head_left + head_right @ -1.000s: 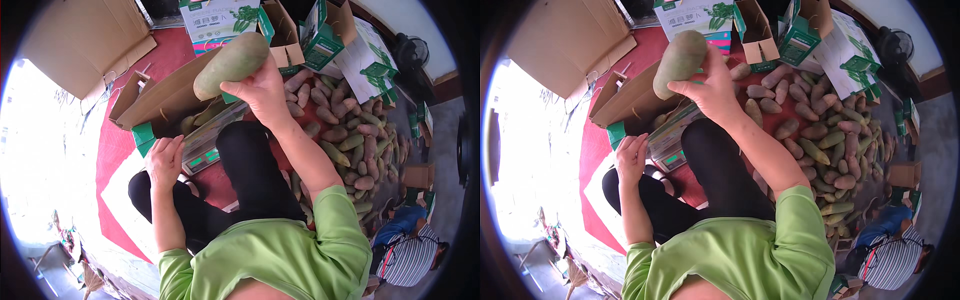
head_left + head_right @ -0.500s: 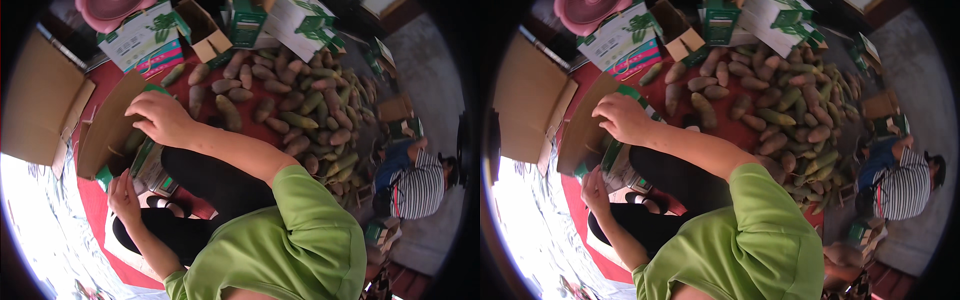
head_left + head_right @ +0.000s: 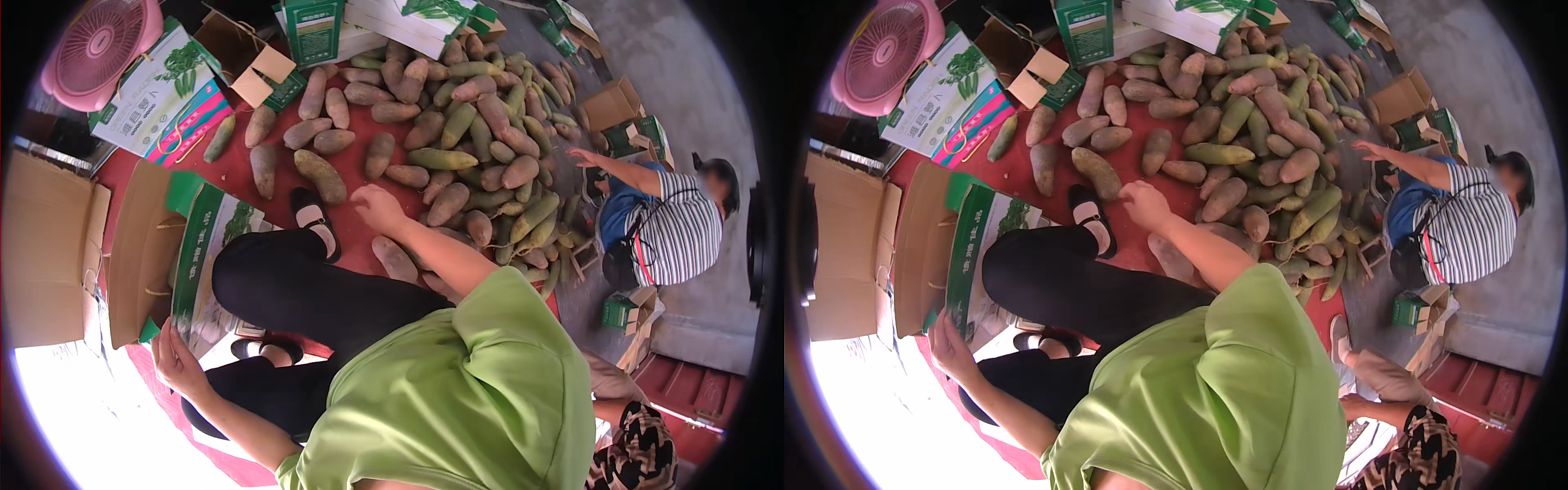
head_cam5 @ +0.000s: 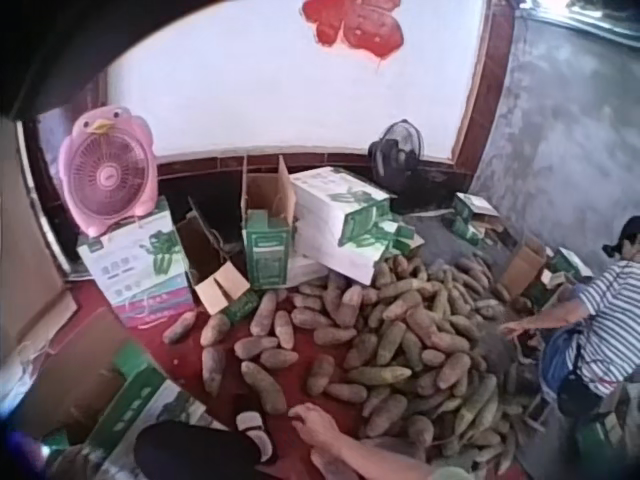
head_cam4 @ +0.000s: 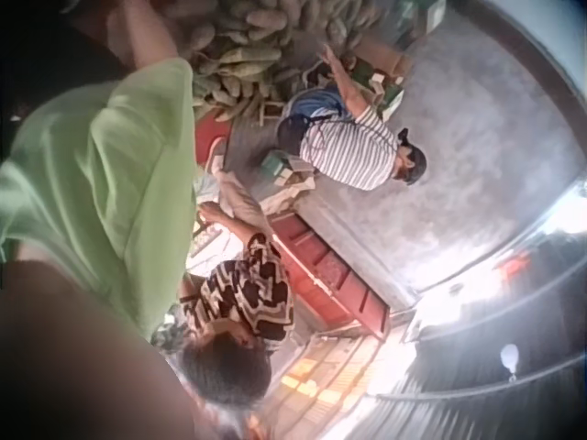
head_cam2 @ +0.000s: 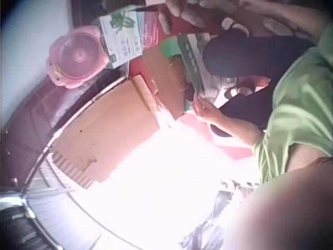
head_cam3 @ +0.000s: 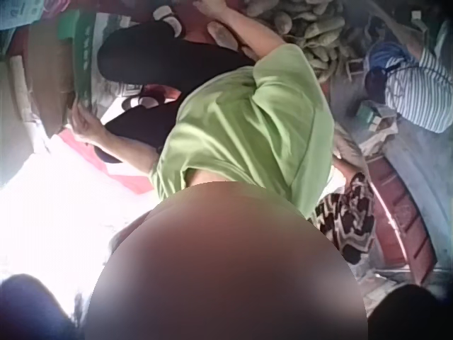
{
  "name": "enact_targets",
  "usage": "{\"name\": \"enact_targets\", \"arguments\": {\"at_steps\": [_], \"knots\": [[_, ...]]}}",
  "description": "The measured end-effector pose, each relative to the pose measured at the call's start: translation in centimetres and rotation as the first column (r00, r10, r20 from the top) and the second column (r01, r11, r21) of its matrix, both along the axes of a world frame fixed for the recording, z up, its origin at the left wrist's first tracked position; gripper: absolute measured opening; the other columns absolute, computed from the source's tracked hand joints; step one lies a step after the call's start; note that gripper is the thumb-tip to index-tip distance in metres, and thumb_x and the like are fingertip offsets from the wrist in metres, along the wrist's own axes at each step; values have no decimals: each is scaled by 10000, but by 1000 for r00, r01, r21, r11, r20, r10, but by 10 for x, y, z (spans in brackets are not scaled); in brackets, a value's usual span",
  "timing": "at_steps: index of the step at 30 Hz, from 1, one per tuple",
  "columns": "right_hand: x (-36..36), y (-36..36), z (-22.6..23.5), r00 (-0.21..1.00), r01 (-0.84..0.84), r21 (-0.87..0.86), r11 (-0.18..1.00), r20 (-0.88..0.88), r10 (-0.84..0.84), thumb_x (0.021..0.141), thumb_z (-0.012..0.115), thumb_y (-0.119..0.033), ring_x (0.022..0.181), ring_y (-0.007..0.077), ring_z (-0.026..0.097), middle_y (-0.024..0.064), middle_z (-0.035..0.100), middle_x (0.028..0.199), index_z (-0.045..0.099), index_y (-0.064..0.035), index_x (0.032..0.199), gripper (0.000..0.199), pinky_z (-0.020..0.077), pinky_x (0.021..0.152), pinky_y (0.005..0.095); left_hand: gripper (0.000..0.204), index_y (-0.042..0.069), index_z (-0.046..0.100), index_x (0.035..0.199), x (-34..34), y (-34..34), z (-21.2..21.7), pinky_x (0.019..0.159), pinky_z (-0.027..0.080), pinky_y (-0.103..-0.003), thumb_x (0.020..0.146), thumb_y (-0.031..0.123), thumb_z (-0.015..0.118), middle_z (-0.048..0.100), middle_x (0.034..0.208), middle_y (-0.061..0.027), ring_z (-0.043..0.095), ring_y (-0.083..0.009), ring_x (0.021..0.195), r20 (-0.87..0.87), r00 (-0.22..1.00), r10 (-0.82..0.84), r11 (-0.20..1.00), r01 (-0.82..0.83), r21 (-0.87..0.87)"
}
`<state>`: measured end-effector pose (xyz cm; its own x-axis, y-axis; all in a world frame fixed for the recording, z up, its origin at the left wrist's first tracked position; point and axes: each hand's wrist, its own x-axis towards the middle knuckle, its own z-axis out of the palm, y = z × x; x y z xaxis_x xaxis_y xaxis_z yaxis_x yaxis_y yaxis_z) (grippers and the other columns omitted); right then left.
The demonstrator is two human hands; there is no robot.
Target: Sorting and weighing long root vegetables into cardboard boxes.
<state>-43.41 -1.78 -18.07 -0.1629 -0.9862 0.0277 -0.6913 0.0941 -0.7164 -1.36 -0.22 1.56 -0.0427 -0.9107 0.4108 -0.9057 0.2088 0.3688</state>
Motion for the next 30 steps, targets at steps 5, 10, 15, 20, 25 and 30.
{"name": "enact_targets", "arguments": {"at_steps": [5, 10, 15, 20, 25, 30], "knots": [[-64, 30, -55, 973, 230, 166, 959, -19, -230, 740, 658, -90, 866, 300, 636, 135, 652, 920, 656, -62, 941, 202, 508, 773, 379, 160, -1, 662, 1016, 4, -3, -4, 632, 472, -328, 902, 30, 554, 634, 832, -104, 608, -225, 722, 10, 999, -51, 997, 51, -65], [-96, 47, -61, 915, 401, 222, 889, -59, -399, 759, 654, -95, 856, 294, 648, 141, 674, 880, 668, -66, 927, 172, 515, 771, 376, 157, -7, 660, 1017, 2, -3, -3, 628, 469, -328, 913, 44, 552, 636, 837, -104, 600, -223, 719, 80, 996, -50, 994, 57, -92], [-116, 54, -69, 871, 489, 225, 843, -66, -487, 771, 637, -92, 840, 305, 655, 145, 675, 883, 679, -76, 910, 146, 516, 758, 380, 163, -7, 657, 1026, 6, -5, -11, 637, 470, -333, 919, 57, 552, 629, 840, -107, 598, -219, 745, 63, 997, -40, 991, 48, -126], [-144, 55, -74, 831, 553, 248, 795, -107, -545, 760, 632, -94, 920, 323, 634, 164, 657, 952, 664, -78, 947, 190, 508, 813, 402, 172, -6, 658, 1037, 2, -3, -11, 647, 472, -338, 930, 68, 545, 626, 866, -110, 594, -216, 758, 66, 998, 9, 988, 2, -154], [-183, 49, -77, 755, 656, 270, 705, -225, -616, 738, 621, -117, 1087, 361, 536, 196, 543, 1154, 555, -87, 1145, 413, 440, 941, 423, 182, 10, 674, 1042, 14, 4, -15, 641, 468, -312, 941, 83, 542, 615, 850, -90, 584, -185, 749, 31, 993, 111, 978, -104, -180], [-242, 50, -115, 559, 828, 154, 540, -313, -768, 682, 748, -151, 877, 301, 620, 143, 623, 930, 496, -49, 1235, 616, 505, 792, 393, 179, -2, 684, 1016, 15, 7, -12, 691, 488, -315, 935, 68, 542, 643, 867, -93, 615, -198, 795, -18, 983, 180, 967, -180, -179]]}}
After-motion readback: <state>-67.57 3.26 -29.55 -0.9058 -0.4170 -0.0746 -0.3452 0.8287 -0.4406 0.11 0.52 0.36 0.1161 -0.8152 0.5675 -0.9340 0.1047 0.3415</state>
